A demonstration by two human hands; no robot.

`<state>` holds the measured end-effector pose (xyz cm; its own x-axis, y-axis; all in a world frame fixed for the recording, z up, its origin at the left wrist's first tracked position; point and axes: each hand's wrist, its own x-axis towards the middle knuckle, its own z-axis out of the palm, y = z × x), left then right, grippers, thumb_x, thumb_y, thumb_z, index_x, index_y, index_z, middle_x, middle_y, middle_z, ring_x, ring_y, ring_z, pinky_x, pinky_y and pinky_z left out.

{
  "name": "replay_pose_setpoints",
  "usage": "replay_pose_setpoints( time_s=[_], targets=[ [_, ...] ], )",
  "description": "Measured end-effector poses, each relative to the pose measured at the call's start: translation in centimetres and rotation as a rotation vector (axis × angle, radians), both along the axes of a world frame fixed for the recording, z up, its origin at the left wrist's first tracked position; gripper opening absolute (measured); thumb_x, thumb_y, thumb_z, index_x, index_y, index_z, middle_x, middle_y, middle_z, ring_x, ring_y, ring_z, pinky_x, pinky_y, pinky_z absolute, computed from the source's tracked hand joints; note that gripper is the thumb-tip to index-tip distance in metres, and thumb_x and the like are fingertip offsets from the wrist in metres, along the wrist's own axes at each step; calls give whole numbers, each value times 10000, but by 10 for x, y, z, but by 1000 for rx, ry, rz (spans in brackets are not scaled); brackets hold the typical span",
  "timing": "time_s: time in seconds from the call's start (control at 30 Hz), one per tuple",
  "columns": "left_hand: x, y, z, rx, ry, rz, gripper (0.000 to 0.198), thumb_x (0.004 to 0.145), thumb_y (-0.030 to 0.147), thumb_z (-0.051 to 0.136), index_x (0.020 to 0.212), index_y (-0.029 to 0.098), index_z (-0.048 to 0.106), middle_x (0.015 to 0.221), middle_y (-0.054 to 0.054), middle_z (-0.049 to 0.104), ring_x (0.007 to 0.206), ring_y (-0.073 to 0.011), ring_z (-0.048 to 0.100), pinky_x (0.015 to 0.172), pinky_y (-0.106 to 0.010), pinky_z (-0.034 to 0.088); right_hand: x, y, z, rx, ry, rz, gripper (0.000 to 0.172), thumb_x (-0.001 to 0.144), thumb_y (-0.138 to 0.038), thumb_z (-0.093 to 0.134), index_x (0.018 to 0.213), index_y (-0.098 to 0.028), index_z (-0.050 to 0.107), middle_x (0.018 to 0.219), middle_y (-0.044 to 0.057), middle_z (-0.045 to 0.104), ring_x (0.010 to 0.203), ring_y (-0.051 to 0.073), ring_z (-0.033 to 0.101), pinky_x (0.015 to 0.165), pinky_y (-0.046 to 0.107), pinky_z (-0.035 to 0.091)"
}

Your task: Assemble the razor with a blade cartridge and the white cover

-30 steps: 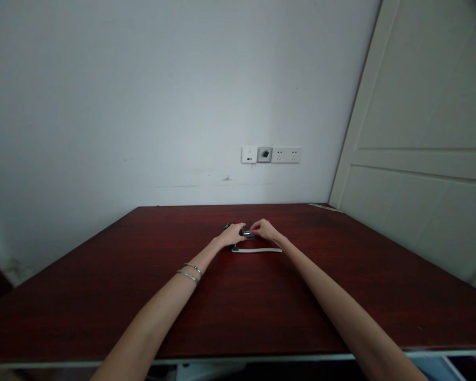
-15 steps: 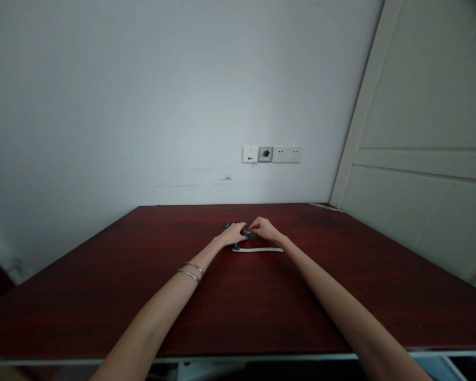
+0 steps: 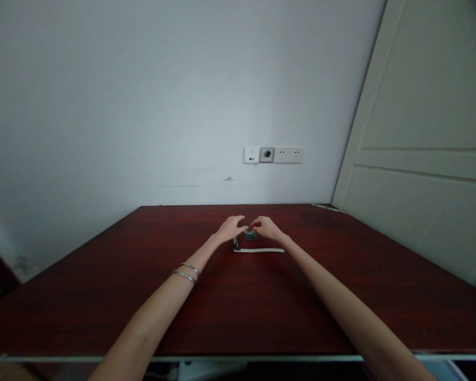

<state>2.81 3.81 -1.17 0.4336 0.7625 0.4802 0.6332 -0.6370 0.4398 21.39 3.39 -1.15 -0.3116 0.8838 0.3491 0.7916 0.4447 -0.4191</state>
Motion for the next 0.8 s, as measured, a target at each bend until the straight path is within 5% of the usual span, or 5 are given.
replay_pose_setpoints(
  time_s=[0.2, 0.3, 0.5, 0.8],
  targets=[
    [-32, 2, 31, 92, -334, 212, 268, 783, 324, 515, 856, 131, 687, 881, -83, 698, 829, -189, 631, 789, -288, 456, -38, -15, 12, -107, -135, -63, 232, 714, -345, 587, 827, -188, 715, 839, 79, 696, 787, 185, 633, 666, 218, 431],
    [-49, 0, 37, 68, -398, 279, 283, 779, 336, 511, 824, 124, 692, 843, -83, 702, 799, -189, 631, 766, -287, 458, -62, -19, 12, -103, -196, -54, 210, 715, -296, 597, 822, -153, 708, 874, 123, 689, 818, 202, 637, 675, 220, 430],
    [-74, 2, 31, 3, -372, 333, 293, 772, 348, 505, 805, 128, 696, 828, -79, 704, 810, -194, 632, 759, -284, 454, -87, -18, 8, -121, -216, -112, 262, 666, -287, 657, 863, -117, 691, 901, 184, 673, 829, 262, 642, 658, 262, 457],
    [-77, 17, 17, -80, -413, 353, 302, 757, 348, 504, 819, 120, 692, 823, -84, 704, 813, -197, 640, 766, -297, 468, -95, -22, 5, -110, -171, -170, 326, 633, -229, 693, 952, -171, 667, 937, 130, 676, 874, 225, 635, 706, 236, 459]
  ],
)
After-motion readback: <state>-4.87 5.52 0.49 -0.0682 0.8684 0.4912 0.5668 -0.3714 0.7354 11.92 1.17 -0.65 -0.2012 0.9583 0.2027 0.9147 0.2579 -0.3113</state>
